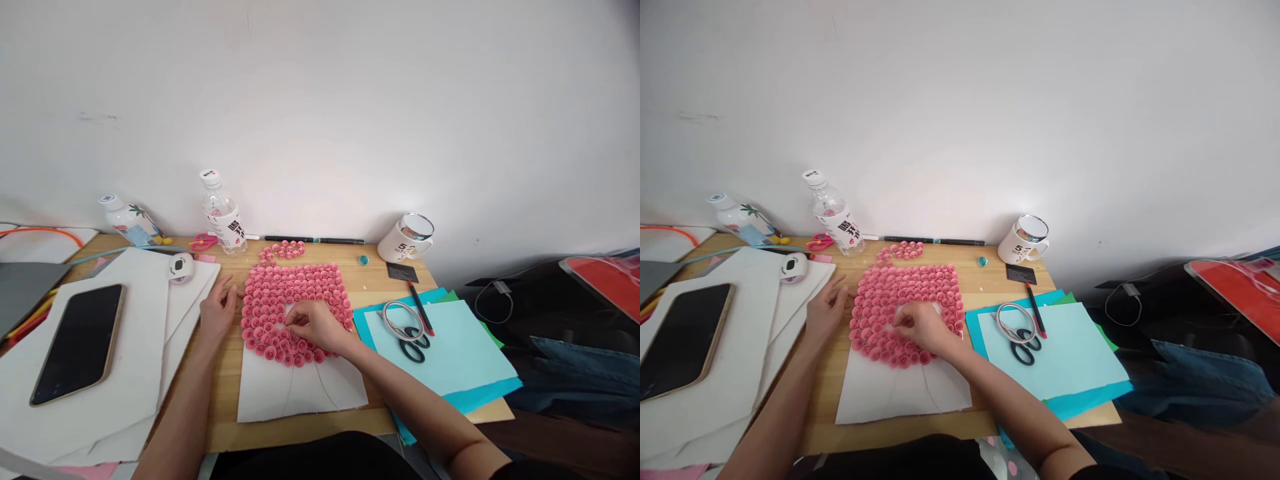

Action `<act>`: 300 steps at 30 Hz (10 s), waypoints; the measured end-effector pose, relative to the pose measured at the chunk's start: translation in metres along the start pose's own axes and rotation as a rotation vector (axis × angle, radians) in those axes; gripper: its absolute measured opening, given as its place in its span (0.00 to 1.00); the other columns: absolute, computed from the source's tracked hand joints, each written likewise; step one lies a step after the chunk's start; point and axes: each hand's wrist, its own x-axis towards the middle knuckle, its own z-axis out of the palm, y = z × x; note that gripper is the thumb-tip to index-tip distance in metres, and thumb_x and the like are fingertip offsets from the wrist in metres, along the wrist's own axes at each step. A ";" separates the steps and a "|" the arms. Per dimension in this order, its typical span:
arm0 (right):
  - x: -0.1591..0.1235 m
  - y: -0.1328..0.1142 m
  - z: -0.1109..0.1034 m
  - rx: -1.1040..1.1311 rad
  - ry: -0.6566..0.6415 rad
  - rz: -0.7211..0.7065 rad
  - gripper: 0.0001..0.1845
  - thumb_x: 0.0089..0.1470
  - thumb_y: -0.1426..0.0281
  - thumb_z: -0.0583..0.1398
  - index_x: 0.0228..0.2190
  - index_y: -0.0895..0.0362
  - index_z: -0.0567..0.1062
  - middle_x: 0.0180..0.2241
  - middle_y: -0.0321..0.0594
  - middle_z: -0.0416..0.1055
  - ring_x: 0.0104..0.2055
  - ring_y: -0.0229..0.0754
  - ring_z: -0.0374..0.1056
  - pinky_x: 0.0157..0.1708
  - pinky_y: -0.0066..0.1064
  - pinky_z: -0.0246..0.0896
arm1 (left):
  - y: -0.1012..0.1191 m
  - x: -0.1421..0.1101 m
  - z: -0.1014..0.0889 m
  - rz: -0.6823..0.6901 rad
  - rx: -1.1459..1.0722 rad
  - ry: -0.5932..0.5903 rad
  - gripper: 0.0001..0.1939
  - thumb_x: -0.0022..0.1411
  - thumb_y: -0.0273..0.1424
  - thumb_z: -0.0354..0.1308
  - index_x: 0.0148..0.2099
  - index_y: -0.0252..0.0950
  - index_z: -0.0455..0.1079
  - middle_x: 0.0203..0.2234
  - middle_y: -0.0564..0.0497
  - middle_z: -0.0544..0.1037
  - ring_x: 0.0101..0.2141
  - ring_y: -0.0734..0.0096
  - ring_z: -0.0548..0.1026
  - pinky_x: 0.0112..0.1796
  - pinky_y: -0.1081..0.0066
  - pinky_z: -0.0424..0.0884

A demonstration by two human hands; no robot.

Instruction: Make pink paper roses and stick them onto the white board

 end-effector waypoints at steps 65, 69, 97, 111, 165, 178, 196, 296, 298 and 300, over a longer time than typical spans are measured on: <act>-0.081 0.023 -0.043 0.507 0.695 0.483 0.29 0.52 0.54 0.56 0.51 0.56 0.66 0.46 0.48 0.71 0.46 0.48 0.69 0.42 0.40 0.67 | 0.032 -0.005 -0.005 -0.385 -0.610 0.135 0.23 0.51 0.42 0.58 0.46 0.33 0.71 0.19 0.51 0.77 0.20 0.68 0.74 0.24 0.68 0.73; -0.088 0.009 -0.043 0.502 0.740 0.469 0.26 0.51 0.55 0.57 0.49 0.53 0.68 0.47 0.45 0.71 0.49 0.47 0.67 0.45 0.38 0.66 | 0.036 -0.005 -0.009 -0.358 -0.770 0.163 0.21 0.52 0.41 0.58 0.46 0.34 0.71 0.17 0.54 0.75 0.18 0.72 0.72 0.22 0.70 0.71; -0.102 0.033 -0.042 0.305 0.748 0.375 0.21 0.49 0.60 0.59 0.42 0.59 0.71 0.40 0.49 0.75 0.42 0.48 0.71 0.42 0.40 0.67 | 0.027 -0.010 -0.006 -0.340 -0.131 0.083 0.14 0.55 0.39 0.48 0.34 0.35 0.69 0.14 0.53 0.72 0.13 0.69 0.68 0.15 0.70 0.67; -0.157 0.065 -0.103 -0.559 0.551 0.455 0.09 0.46 0.67 0.58 0.30 0.55 0.76 0.37 0.45 0.73 0.39 0.51 0.67 0.32 0.37 0.63 | 0.059 -0.021 -0.006 -0.079 -0.085 0.186 0.19 0.57 0.40 0.49 0.43 0.34 0.71 0.16 0.55 0.72 0.13 0.77 0.64 0.19 0.75 0.64; -0.084 -0.036 -0.016 0.213 0.312 -0.350 0.07 0.54 0.75 0.54 0.31 0.53 0.70 0.32 0.40 0.71 0.44 0.45 0.66 0.44 0.41 0.63 | 0.127 -0.082 0.001 0.230 -0.704 -0.574 0.32 0.53 0.36 0.61 0.59 0.42 0.58 0.59 0.43 0.60 0.59 0.56 0.57 0.57 0.57 0.58; -0.090 -0.044 -0.013 0.499 0.160 -0.135 0.13 0.55 0.66 0.57 0.43 0.53 0.67 0.40 0.43 0.69 0.40 0.41 0.67 0.39 0.34 0.65 | 0.133 -0.091 0.005 0.288 -0.458 -0.569 0.44 0.48 0.29 0.64 0.64 0.47 0.47 0.56 0.44 0.64 0.57 0.55 0.60 0.55 0.56 0.59; -0.082 -0.036 -0.007 0.521 0.521 -0.183 0.07 0.51 0.66 0.61 0.36 0.50 0.74 0.40 0.41 0.67 0.47 0.45 0.62 0.48 0.40 0.60 | 0.135 -0.078 -0.005 0.441 -0.350 -0.346 0.13 0.53 0.33 0.61 0.43 0.42 0.74 0.45 0.48 0.75 0.49 0.60 0.71 0.49 0.60 0.69; -0.072 -0.027 -0.014 -0.099 0.855 0.005 0.06 0.53 0.70 0.55 0.27 0.55 0.70 0.24 0.37 0.72 0.28 0.41 0.67 0.35 0.36 0.61 | 0.102 -0.085 0.014 0.369 0.010 0.049 0.09 0.59 0.32 0.50 0.27 0.39 0.63 0.28 0.49 0.71 0.36 0.62 0.65 0.40 0.61 0.62; -0.074 -0.032 -0.023 0.052 0.904 0.055 0.08 0.53 0.68 0.55 0.26 0.56 0.71 0.23 0.37 0.72 0.28 0.40 0.67 0.32 0.33 0.62 | 0.105 -0.081 0.005 0.398 -0.006 0.092 0.09 0.60 0.32 0.50 0.27 0.39 0.63 0.27 0.49 0.71 0.36 0.62 0.66 0.40 0.62 0.62; -0.077 -0.034 -0.034 0.118 1.017 0.093 0.10 0.53 0.66 0.56 0.24 0.57 0.71 0.23 0.37 0.72 0.28 0.41 0.68 0.32 0.34 0.63 | 0.106 -0.073 -0.007 0.348 -0.044 0.201 0.08 0.59 0.34 0.51 0.28 0.39 0.63 0.27 0.50 0.70 0.34 0.64 0.66 0.39 0.63 0.63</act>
